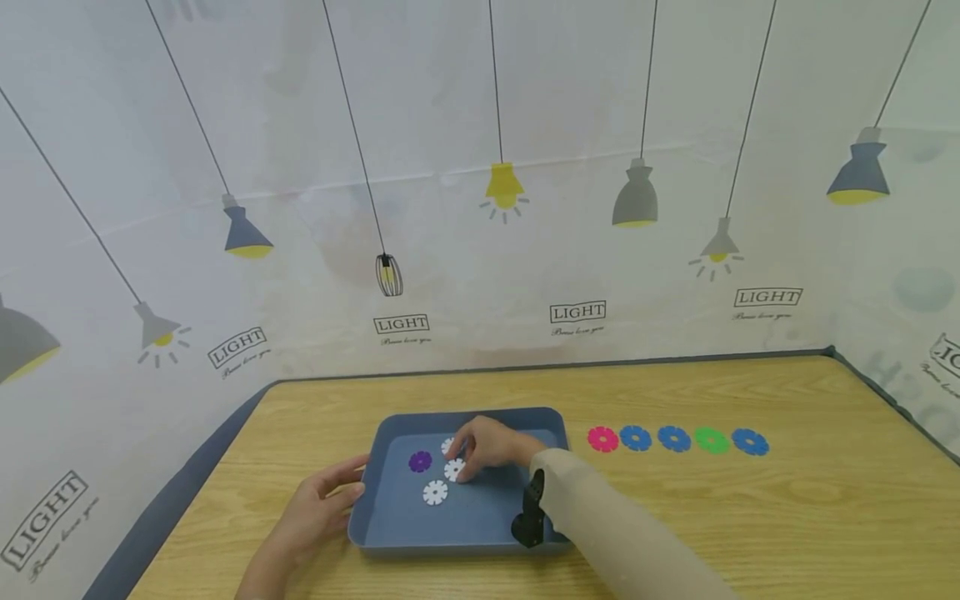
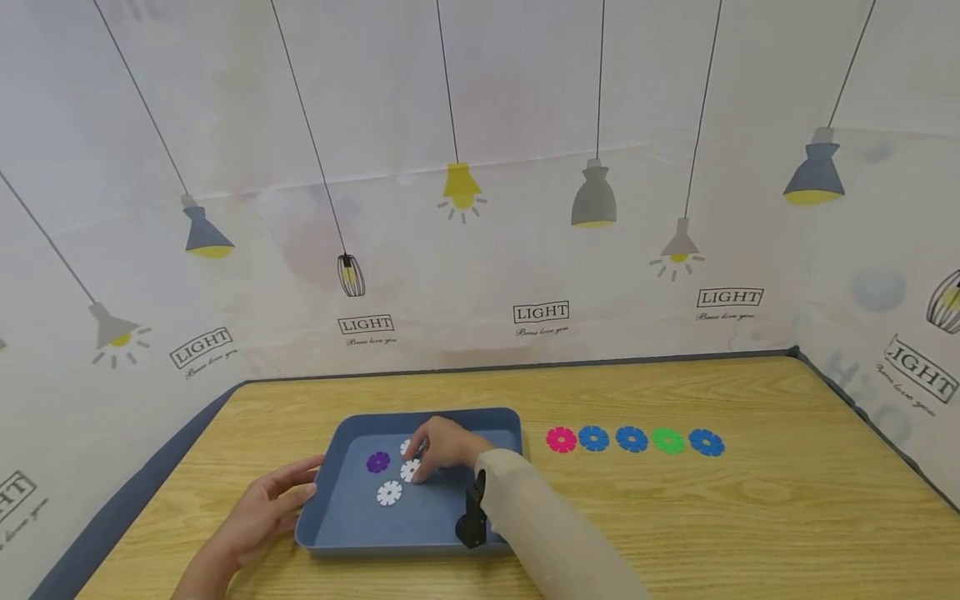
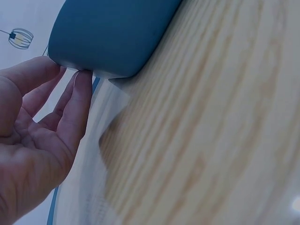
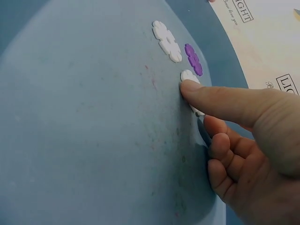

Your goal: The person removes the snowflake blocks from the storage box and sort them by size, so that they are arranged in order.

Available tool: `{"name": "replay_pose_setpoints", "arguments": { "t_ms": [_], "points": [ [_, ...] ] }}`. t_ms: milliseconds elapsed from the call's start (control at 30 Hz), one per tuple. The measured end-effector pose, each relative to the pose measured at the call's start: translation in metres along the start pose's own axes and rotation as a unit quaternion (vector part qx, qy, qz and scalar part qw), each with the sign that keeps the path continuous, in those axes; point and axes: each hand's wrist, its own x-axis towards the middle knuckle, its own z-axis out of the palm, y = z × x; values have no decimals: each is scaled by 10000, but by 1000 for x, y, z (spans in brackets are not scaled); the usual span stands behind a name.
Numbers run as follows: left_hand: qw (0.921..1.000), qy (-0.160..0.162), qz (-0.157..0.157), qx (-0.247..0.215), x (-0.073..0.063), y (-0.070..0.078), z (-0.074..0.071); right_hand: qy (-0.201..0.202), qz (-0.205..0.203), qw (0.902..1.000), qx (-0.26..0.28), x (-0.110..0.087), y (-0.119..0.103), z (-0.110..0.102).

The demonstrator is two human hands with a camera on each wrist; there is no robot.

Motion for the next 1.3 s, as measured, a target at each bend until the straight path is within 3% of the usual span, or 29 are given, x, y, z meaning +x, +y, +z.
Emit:
{"name": "replay_pose_setpoints", "arguments": {
  "t_ms": [267, 700, 1000, 1300],
  "points": [
    [10000, 10, 10, -36, 2, 0, -1, 58, -2, 10000, -20, 2, 1, -1],
    [10000, -13, -28, -52, 1, -3, -1, 34, -549, 9980, 315, -11, -1, -12],
    [9999, -11, 3, -130, 0, 0, 0, 288, -1120, 9929, 293, -36, 5, -52],
    [9999, -113, 13, -86, -1, -1, -1, 1019, -940, 9897, 345, -81, 42, -103]
  ]
}}
